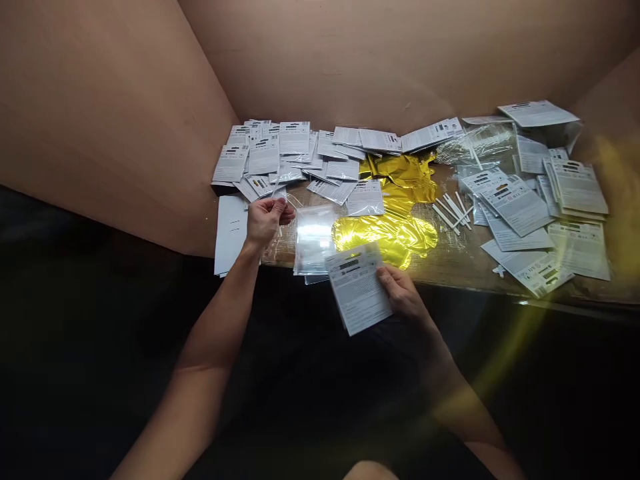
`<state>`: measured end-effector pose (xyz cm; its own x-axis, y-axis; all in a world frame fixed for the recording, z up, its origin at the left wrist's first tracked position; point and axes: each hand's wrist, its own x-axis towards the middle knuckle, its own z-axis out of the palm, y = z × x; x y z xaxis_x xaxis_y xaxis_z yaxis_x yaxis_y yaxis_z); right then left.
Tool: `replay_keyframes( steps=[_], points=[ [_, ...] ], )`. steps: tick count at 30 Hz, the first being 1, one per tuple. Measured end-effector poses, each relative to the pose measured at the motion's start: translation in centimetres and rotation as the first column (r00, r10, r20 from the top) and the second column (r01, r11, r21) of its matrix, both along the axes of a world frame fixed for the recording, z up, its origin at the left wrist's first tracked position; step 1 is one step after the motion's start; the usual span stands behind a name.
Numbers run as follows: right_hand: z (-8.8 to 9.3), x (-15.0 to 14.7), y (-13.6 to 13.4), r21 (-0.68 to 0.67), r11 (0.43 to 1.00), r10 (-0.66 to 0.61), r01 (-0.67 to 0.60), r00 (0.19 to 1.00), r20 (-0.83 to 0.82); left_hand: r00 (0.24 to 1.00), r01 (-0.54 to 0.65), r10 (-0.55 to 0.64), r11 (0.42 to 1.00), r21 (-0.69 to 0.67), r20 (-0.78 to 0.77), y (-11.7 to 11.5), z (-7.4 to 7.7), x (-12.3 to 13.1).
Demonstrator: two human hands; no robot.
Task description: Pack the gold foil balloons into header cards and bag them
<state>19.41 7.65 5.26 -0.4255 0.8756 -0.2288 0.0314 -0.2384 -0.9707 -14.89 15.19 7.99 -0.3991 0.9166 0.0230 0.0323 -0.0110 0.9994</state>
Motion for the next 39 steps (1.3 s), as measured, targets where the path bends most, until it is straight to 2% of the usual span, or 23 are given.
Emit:
replay_keyframes(
  steps=[3,5,8,10,13,16,18,24,27,31,35,37,39],
  points=[
    [1.0,-1.9,0.0,-0.071,0.984,0.158,-0.163,0.985,-0.075,0.985,0.127,-0.13,0.991,0.034,0.11,-1.5,0.4,3.9],
    [1.2,-2.7,0.4,-0.064,0.975,0.206,-0.211,0.976,-0.068,0.95,0.257,-0.252,0.966,0.0,0.186,-2.5,0.5,5.9],
    [0.7,-2.7,1.1,-0.004,0.994,0.105,-0.105,0.994,0.015,0.839,0.471,-0.404,0.875,-0.114,0.364,-3.7,0.6,7.1],
    [0.0,-2.1,1.2,0.079,0.997,0.003,-0.013,0.993,0.118,0.755,0.563,-0.424,0.811,-0.162,0.499,-4.1,0.7,7.1],
    [-0.9,-1.4,0.8,0.208,0.977,-0.097,0.036,0.951,0.292,0.701,0.58,-0.361,0.79,-0.198,0.614,-4.7,0.7,7.4],
    [-1.0,-1.1,0.0,0.27,0.961,-0.157,0.06,0.921,0.356,0.717,0.551,-0.317,0.802,-0.228,0.621,-5.1,0.6,8.3],
    [-0.6,-0.9,-0.5,0.282,0.958,-0.155,0.051,0.921,0.358,0.727,0.563,-0.343,0.794,-0.23,0.595,-5.1,0.6,8.6],
    [0.8,0.1,-1.2,0.37,0.929,-0.173,-0.012,0.869,0.463,0.704,0.675,-0.464,0.672,-0.305,0.538,-4.2,1.1,7.6],
    [0.8,0.2,-1.3,0.372,0.928,-0.21,0.034,0.871,0.445,0.729,0.648,-0.466,0.706,-0.285,0.501,-4.4,0.7,8.2],
    [-0.5,-0.4,-1.7,0.329,0.927,-0.285,0.178,0.906,0.312,0.768,0.59,-0.498,0.795,-0.142,0.403,-5.8,-1.3,10.3],
    [-2.0,-1.0,-1.9,0.296,0.902,-0.38,0.313,0.903,0.203,0.877,0.389,-0.361,0.921,-0.027,0.316,-7.5,-3.8,12.6],
    [-2.4,-1.0,-1.9,0.274,0.896,-0.401,0.35,0.902,0.16,0.91,0.306,-0.287,0.952,-0.017,0.299,-8.0,-4.6,13.3],
    [-2.5,-0.9,-1.9,0.221,0.925,-0.34,0.309,0.933,0.118,0.926,0.253,-0.242,0.967,0.0,0.291,-8.2,-5.0,13.4]
  ],
)
